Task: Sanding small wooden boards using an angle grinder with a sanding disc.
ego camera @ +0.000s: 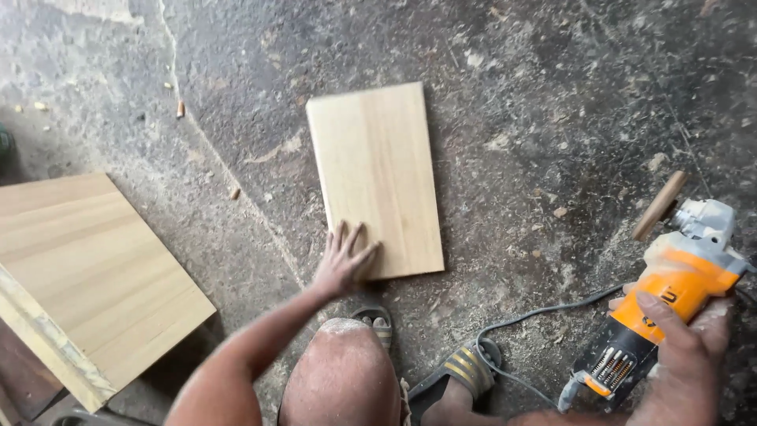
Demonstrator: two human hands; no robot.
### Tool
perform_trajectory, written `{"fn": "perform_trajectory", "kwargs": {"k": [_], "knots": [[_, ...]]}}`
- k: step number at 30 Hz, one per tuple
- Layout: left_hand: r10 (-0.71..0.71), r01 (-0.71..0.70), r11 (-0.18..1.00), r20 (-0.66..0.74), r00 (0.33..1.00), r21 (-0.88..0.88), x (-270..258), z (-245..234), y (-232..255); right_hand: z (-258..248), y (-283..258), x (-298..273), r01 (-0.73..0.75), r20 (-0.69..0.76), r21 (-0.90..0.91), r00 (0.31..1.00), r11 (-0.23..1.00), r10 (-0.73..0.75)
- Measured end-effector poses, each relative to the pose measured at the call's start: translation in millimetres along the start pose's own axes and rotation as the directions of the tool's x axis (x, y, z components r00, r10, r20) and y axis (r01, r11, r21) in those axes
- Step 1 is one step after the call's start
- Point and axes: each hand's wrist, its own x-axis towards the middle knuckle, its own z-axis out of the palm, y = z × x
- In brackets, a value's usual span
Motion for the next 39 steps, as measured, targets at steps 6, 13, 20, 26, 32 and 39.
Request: {"fn": "perform_trajectory", "kwargs": {"k": [6, 13, 20, 26, 32, 39], "knots": [[0.202, -0.226, 0.909, 0.104, 0.974, 0.350, 49, -145, -110, 32, -16, -11, -0.121, 0.015, -0.008, 0.992, 0.993, 0.121], [-0.585, 0.501, 0.770, -0.125, 0.801, -0.396, 135, -184, -128, 17, 39, -6, -0.201, 0.189, 0.125, 0.966, 0.971, 0.176], [-0.381, 0.450, 0.888, -0.697, 0.608, -0.093, 131, -48, -106, 89, 70, 16, -0.124, 0.248, -0.060, 0.959, 0.991, 0.135], [-0.545, 0.207, 0.825, -0.641, 0.541, -0.526, 68, 24, -89, 267, 31, 40, 0.588, 0.531, -0.205, 0.738, 0.782, -0.416], [-0.609, 0.229, 0.713, -0.424, 0.670, -0.662, 63, 17, -112, 414, 12, 45, 0.572, 0.691, -0.662, 0.716, 0.484, 0.099], [-0.611, 0.259, 0.674, -0.323, 0.723, -0.692, 64, 13, -111, 472, 26, 43, 0.710, 0.796, -0.561, 0.604, 0.425, 0.040]]}}
